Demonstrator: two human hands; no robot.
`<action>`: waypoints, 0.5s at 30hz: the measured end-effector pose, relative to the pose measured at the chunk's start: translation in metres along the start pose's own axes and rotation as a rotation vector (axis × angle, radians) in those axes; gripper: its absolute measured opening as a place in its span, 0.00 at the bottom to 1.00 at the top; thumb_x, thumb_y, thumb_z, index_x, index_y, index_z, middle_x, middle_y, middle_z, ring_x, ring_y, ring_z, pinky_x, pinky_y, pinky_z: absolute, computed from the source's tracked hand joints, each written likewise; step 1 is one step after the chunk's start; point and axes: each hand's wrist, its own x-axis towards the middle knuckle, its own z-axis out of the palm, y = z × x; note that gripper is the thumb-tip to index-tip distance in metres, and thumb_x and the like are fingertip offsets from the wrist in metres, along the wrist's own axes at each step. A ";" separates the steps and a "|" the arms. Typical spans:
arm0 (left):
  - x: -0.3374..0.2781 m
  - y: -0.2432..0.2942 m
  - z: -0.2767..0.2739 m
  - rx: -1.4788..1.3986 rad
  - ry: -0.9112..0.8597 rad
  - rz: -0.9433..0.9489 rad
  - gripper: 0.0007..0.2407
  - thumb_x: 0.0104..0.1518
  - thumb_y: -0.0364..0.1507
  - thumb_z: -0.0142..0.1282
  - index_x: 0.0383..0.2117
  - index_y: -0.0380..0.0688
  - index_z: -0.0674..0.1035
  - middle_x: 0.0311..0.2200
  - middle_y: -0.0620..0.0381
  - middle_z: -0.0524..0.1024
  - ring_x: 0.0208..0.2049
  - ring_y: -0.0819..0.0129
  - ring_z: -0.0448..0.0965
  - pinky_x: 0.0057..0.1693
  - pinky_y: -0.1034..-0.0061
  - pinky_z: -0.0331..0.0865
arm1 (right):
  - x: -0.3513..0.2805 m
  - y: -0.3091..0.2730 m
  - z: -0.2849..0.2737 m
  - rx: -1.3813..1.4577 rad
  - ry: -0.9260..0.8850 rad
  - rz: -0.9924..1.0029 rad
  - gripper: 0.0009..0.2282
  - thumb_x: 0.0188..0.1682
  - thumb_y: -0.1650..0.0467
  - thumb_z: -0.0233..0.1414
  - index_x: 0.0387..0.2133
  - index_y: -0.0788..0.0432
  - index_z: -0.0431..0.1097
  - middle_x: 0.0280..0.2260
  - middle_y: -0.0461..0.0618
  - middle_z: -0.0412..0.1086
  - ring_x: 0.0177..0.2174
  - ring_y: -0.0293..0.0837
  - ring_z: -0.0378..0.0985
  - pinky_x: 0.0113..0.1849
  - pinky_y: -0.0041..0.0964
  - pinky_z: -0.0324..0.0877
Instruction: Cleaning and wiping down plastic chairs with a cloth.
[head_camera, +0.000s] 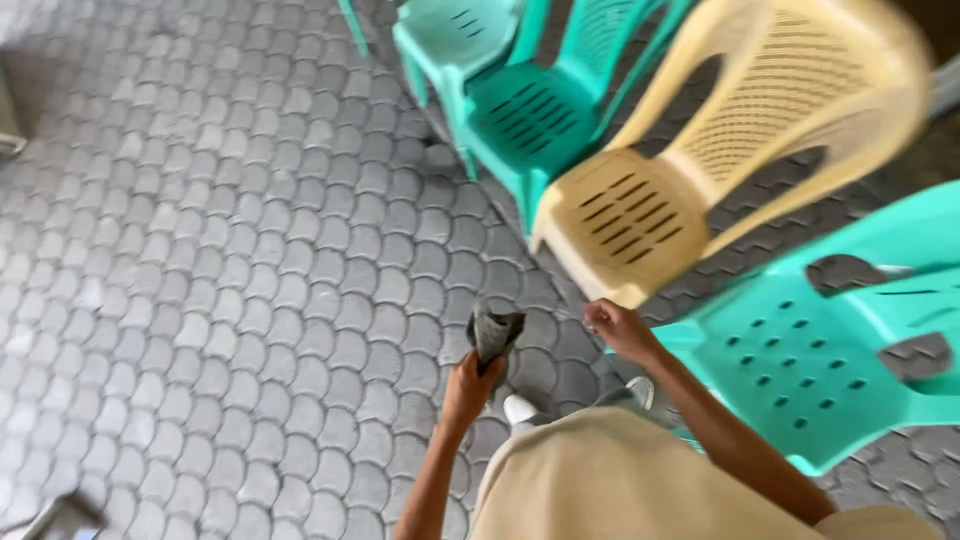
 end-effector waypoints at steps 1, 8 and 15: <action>-0.003 -0.003 -0.022 0.006 0.016 -0.020 0.19 0.58 0.44 0.62 0.29 0.37 0.77 0.25 0.35 0.79 0.31 0.36 0.82 0.34 0.50 0.69 | 0.010 -0.035 0.016 0.005 -0.025 -0.006 0.12 0.54 0.69 0.51 0.47 0.62 0.73 0.35 0.66 0.77 0.36 0.61 0.84 0.39 0.56 0.77; -0.023 -0.035 -0.091 -0.227 0.335 -0.183 0.19 0.58 0.45 0.62 0.25 0.40 0.75 0.19 0.39 0.73 0.20 0.51 0.72 0.30 0.60 0.64 | 0.022 -0.199 0.084 -0.394 -0.495 -0.217 0.15 0.56 0.69 0.49 0.51 0.68 0.70 0.42 0.72 0.75 0.44 0.70 0.78 0.43 0.63 0.72; 0.005 -0.029 -0.142 -0.416 0.558 -0.209 0.17 0.59 0.40 0.62 0.22 0.41 0.71 0.16 0.41 0.69 0.19 0.64 0.66 0.28 0.64 0.61 | 0.126 -0.134 0.152 -0.125 -0.553 0.024 0.15 0.58 0.62 0.50 0.52 0.58 0.74 0.41 0.56 0.80 0.39 0.48 0.83 0.42 0.43 0.77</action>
